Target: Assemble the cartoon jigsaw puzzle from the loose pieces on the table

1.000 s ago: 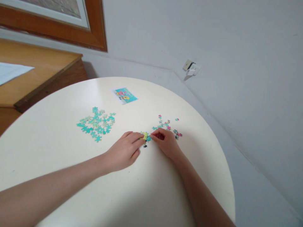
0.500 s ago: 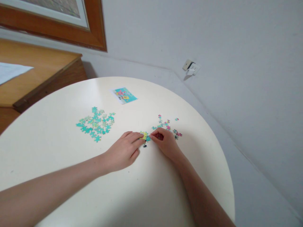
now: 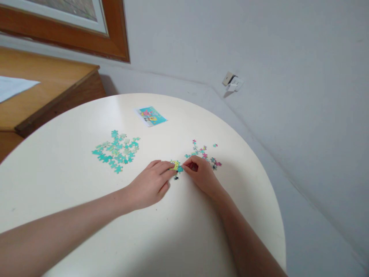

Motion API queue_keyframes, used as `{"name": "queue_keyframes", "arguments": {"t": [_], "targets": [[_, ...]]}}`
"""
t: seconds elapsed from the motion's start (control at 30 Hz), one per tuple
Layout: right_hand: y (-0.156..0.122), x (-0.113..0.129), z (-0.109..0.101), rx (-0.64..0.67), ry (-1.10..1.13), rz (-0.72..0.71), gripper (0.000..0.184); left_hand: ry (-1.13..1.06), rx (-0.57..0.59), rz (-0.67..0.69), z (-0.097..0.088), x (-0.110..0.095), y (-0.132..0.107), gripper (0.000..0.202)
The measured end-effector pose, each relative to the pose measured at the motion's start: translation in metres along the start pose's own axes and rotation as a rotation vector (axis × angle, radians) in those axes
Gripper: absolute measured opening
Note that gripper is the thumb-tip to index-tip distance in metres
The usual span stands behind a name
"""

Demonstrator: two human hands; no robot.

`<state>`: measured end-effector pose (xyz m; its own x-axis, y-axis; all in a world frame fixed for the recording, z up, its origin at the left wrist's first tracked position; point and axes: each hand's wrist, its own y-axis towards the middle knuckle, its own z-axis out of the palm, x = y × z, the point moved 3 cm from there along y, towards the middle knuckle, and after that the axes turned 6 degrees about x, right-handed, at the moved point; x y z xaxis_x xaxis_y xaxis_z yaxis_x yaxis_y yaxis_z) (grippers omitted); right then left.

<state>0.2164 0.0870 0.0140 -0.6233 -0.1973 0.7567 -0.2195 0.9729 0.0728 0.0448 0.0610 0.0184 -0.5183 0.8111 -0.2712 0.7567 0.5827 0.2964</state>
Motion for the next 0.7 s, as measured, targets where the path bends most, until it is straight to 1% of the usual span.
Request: {"name": "queue_keyframes", "arguments": {"t": [0.23, 0.7], "targets": [[0.0005, -0.0007, 0.0003, 0.000, 0.016, -0.002, 0.008, -0.001, -0.007, 0.001, 0.0010, 0.0004, 0.0006, 0.035], [-0.0003, 0.0011, 0.0006, -0.012, -0.019, -0.031, 0.011, -0.012, 0.011, -0.001, -0.0004, -0.0008, 0.0007, 0.036]]}}
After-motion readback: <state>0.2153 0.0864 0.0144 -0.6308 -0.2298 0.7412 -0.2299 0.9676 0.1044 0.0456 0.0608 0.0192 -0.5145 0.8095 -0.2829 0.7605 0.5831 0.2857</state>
